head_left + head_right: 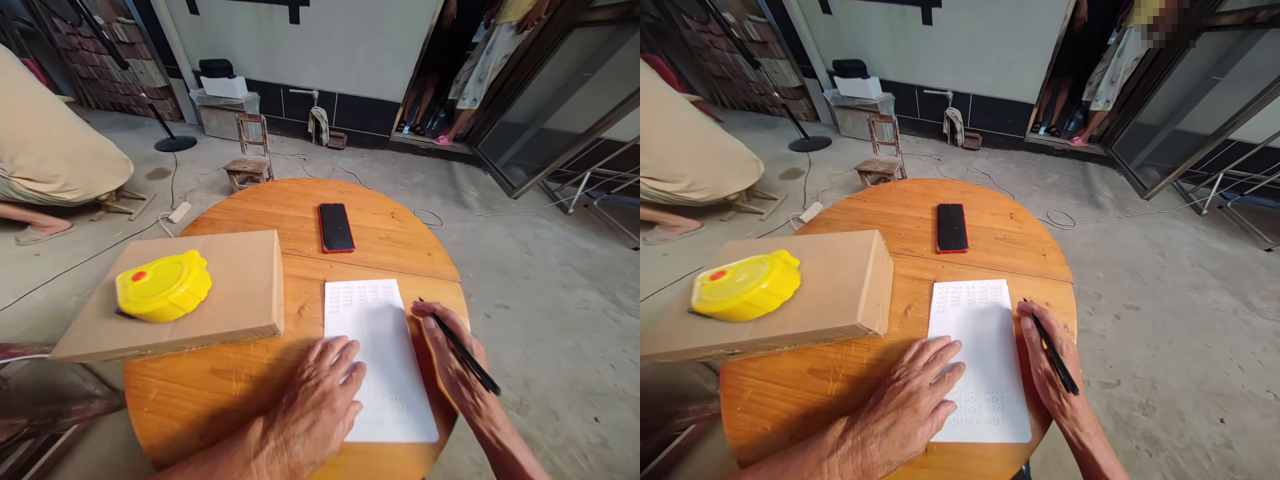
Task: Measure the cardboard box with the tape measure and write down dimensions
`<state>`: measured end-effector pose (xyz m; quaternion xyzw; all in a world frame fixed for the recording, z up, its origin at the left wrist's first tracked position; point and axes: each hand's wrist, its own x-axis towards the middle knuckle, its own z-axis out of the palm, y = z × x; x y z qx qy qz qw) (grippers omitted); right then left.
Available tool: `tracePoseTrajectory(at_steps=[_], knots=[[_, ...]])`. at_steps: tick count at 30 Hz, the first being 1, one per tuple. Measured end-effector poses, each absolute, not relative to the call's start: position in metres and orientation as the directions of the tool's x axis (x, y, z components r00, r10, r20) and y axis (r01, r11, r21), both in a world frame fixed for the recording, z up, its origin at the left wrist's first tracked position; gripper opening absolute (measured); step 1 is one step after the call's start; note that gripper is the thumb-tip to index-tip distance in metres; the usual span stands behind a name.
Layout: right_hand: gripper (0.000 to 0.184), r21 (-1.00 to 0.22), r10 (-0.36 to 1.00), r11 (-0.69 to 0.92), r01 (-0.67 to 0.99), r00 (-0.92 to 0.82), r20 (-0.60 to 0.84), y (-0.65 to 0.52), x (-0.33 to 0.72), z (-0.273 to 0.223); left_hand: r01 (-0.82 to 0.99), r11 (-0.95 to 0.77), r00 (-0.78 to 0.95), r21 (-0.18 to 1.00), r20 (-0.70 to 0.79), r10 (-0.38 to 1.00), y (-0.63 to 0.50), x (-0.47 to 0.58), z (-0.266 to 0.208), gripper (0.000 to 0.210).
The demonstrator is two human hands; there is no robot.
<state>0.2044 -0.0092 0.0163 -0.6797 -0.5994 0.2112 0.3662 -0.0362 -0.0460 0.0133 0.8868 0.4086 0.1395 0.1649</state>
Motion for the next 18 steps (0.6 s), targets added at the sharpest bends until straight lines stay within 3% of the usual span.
tracePoseTrajectory(at_steps=[6,14,18], knots=[[0.029,-0.713,0.978,0.038,0.7,0.12,0.17,0.023,0.186,0.019,0.659,-0.625,0.64,0.418,0.124,0.758,-0.037,-0.038,0.011,0.029],[0.029,-0.76,0.955,0.023,0.649,0.211,0.209,0.013,0.191,0.025,0.643,-0.636,0.635,0.425,0.168,0.754,-0.032,-0.036,0.005,0.014],[0.032,-0.761,0.977,0.1,0.64,0.079,0.196,-0.003,0.178,0.036,0.644,-0.633,0.6,0.431,0.23,0.766,-0.034,-0.036,-0.001,0.016]])
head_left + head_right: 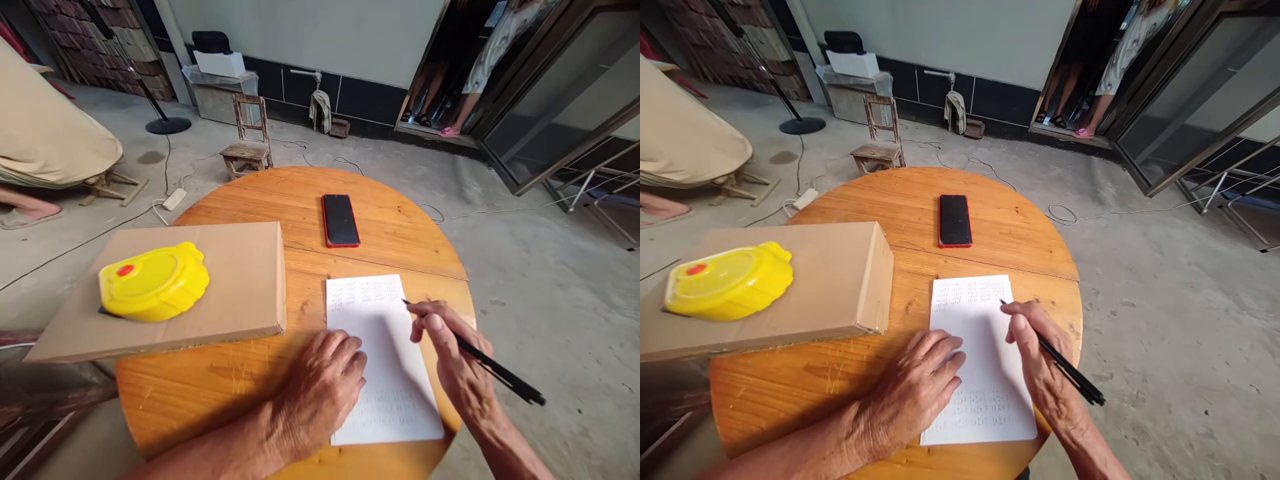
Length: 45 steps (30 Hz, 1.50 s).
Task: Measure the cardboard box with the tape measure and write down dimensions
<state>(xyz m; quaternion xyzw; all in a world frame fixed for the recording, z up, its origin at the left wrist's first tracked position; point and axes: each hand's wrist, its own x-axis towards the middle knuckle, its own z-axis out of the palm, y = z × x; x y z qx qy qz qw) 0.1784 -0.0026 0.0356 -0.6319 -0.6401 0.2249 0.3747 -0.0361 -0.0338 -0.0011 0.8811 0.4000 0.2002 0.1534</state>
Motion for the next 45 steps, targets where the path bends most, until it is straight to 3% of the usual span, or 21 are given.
tracePoseTrajectory(at_steps=[3,9,21,28,36,45], knots=[[0.026,-0.795,0.993,0.105,0.598,-0.017,0.118,-0.006,0.158,0.037,0.671,-0.607,0.56,0.426,0.245,0.791,-0.036,-0.036,-0.003,0.016],[0.016,-0.853,0.992,0.126,0.506,-0.063,0.108,0.018,0.127,0.037,0.701,-0.561,0.483,0.44,0.284,0.828,-0.034,-0.036,-0.001,0.023],[0.019,-0.926,0.997,0.063,0.373,-0.062,0.043,0.017,0.125,0.009,0.749,-0.561,0.425,0.353,0.394,0.815,-0.027,-0.037,-0.012,0.017],[0.018,-0.886,0.989,0.126,0.447,-0.13,0.075,0.024,0.124,0.031,0.75,-0.555,0.417,0.36,0.393,0.819,-0.026,-0.036,-0.013,0.017],[0.017,-0.819,0.98,0.198,0.538,-0.118,0.159,0.029,0.123,0.003,0.762,-0.548,0.406,0.346,0.405,0.819,-0.023,-0.037,-0.011,0.016],[0.016,-0.779,0.97,0.243,0.578,-0.138,0.2,0.028,0.12,0.004,0.739,-0.574,0.424,0.354,0.417,0.804,-0.021,-0.037,-0.014,0.017]])
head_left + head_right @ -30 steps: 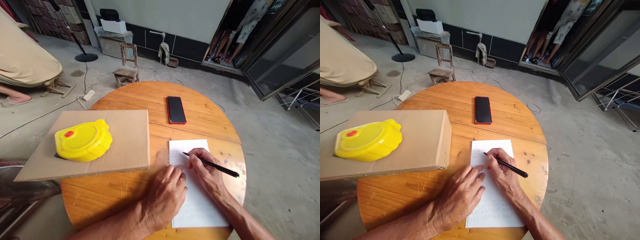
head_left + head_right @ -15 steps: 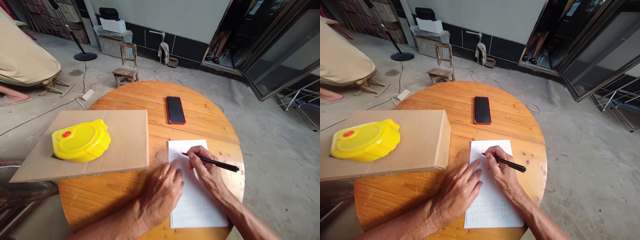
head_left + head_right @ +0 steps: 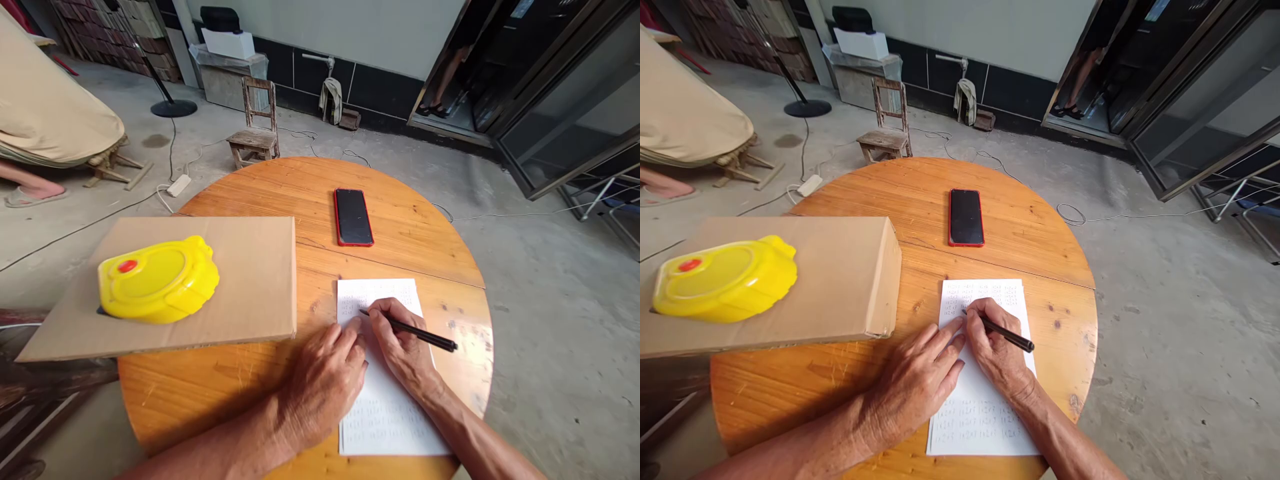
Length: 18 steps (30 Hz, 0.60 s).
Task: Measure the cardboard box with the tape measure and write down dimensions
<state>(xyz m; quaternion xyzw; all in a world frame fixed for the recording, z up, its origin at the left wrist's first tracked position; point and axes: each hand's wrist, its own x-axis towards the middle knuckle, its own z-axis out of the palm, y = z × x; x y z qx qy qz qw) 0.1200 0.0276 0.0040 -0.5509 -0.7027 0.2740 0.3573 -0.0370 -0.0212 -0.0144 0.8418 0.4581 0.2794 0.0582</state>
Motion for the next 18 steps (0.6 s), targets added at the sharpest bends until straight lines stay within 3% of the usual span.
tracePoseTrajectory(at_steps=[18], knots=[[0.019,-0.769,0.979,0.205,0.606,-0.127,0.161,0.0273,0.1144,0.01,0.734,-0.57,0.44,0.37,0.379,0.814,-0.0204,-0.0357,-0.0152,0.015]])
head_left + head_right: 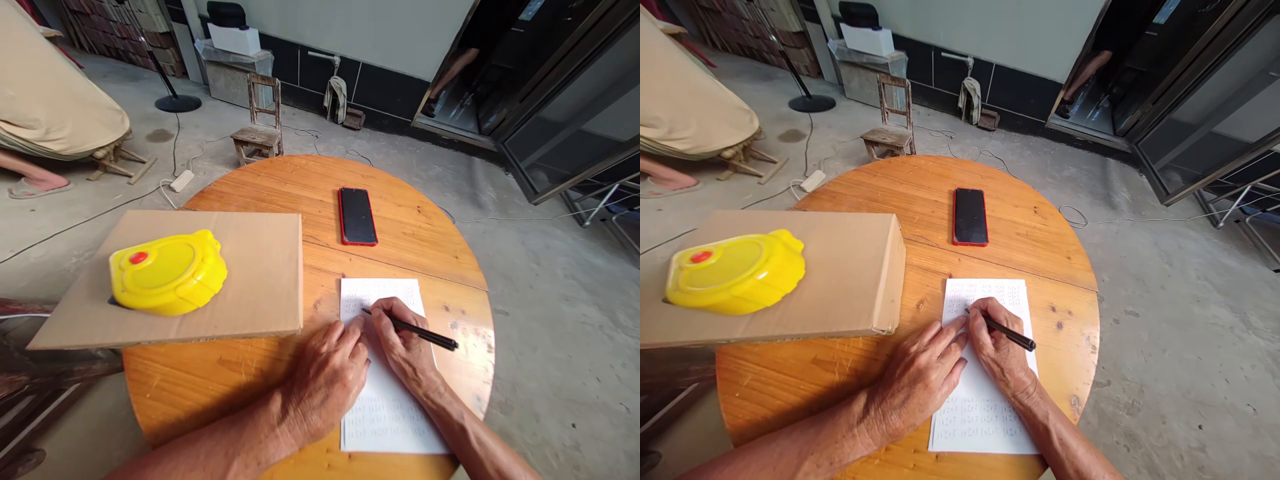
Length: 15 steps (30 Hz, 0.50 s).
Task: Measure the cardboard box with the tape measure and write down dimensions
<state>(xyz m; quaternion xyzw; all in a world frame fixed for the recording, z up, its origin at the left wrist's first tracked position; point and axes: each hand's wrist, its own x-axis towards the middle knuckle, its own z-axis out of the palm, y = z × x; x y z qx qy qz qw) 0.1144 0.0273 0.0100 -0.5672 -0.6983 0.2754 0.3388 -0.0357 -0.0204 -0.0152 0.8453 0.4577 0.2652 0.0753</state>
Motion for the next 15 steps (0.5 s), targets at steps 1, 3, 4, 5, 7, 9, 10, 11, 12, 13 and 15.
tracePoseTrajectory(at_steps=[1,3,4,5,7,9,10,11,12,13,15], knots=[[0.019,-0.768,0.979,0.203,0.607,-0.126,0.159,0.0272,0.1141,0.0106,0.734,-0.568,0.443,0.372,0.373,0.815,-0.0203,-0.0357,-0.0154,0.014],[0.019,-0.767,0.979,0.204,0.608,-0.127,0.159,0.027,0.1137,0.0116,0.734,-0.566,0.44,0.376,0.371,0.818,-0.0199,-0.0358,-0.0154,0.013],[0.019,-0.767,0.979,0.203,0.609,-0.127,0.159,0.027,0.1137,0.0119,0.733,-0.565,0.438,0.378,0.373,0.818,-0.0198,-0.0358,-0.0151,0.013],[0.019,-0.767,0.979,0.203,0.609,-0.129,0.157,0.0269,0.1138,0.0121,0.733,-0.565,0.436,0.379,0.374,0.818,-0.0197,-0.0358,-0.0147,0.012],[0.019,-0.767,0.98,0.199,0.61,-0.132,0.15,0.0269,0.114,0.012,0.734,-0.563,0.434,0.38,0.375,0.819,-0.02,-0.0358,-0.0139,0.012],[0.019,-0.769,0.98,0.196,0.608,-0.133,0.145,0.0268,0.1143,0.0117,0.733,-0.565,0.439,0.378,0.372,0.818,-0.0205,-0.0359,-0.0134,0.012],[0.019,-0.771,0.981,0.196,0.606,-0.133,0.144,0.0268,0.1143,0.0114,0.732,-0.568,0.443,0.376,0.371,0.816,-0.0206,-0.0359,-0.0134,0.012],[0.019,-0.772,0.98,0.197,0.604,-0.134,0.146,0.0269,0.1143,0.0112,0.732,-0.57,0.446,0.374,0.37,0.815,-0.0207,-0.036,-0.0135,0.012],[0.019,-0.773,0.98,0.199,0.603,-0.135,0.147,0.027,0.1142,0.0111,0.732,-0.57,0.446,0.373,0.371,0.815,-0.0206,-0.0361,-0.0137,0.012],[0.019,-0.772,0.98,0.2,0.603,-0.137,0.147,0.0272,0.114,0.0111,0.732,-0.57,0.444,0.373,0.373,0.814,-0.0204,-0.0361,-0.0139,0.012],[0.019,-0.77,0.979,0.202,0.605,-0.139,0.148,0.0274,0.1134,0.0114,0.732,-0.569,0.441,0.374,0.377,0.815,-0.0199,-0.0361,-0.0141,0.012]])
